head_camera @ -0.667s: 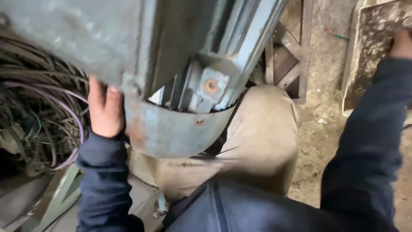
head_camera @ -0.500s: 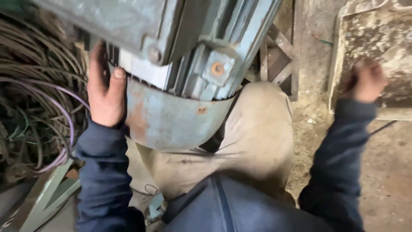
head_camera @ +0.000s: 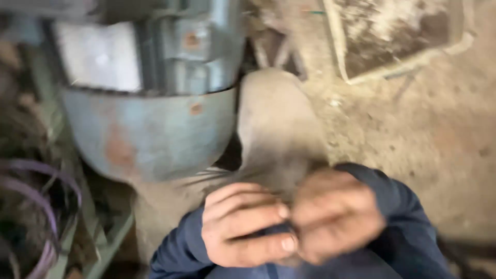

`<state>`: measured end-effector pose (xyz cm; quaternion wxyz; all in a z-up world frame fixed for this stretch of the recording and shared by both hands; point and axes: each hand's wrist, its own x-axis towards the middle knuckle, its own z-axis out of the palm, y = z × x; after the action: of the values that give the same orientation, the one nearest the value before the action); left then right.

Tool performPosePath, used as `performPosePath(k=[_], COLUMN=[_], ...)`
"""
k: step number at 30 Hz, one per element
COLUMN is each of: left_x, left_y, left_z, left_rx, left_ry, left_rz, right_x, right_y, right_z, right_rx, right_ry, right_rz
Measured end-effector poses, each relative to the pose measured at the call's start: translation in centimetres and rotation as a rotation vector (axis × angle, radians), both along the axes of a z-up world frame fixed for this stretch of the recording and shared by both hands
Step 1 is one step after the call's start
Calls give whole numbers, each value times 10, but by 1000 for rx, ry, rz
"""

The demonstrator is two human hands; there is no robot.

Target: The person sits on the floor with an electric motor on their lap, removes small fasteners from the motor housing, and fits the blue metal fan cover back over the motor, pressing and aligning it into place and adjusting the fasteners.

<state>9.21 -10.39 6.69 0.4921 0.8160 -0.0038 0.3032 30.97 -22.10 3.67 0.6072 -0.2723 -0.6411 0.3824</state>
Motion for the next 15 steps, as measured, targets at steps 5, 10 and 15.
performPosePath(k=[5, 10, 15], left_x=[-11, -14, -13], left_y=[-40, -53, -64], left_z=[-48, -94, -141], left_rx=[-144, -518, -1101], left_ry=[105, 431, 154], left_rz=[157, 413, 394], right_x=[-22, -43, -43], right_y=[-37, -45, -40], right_z=[-24, -68, -113], right_rx=[-261, -492, -478], right_ry=[-161, -292, -387], right_rz=[-249, -451, -624])
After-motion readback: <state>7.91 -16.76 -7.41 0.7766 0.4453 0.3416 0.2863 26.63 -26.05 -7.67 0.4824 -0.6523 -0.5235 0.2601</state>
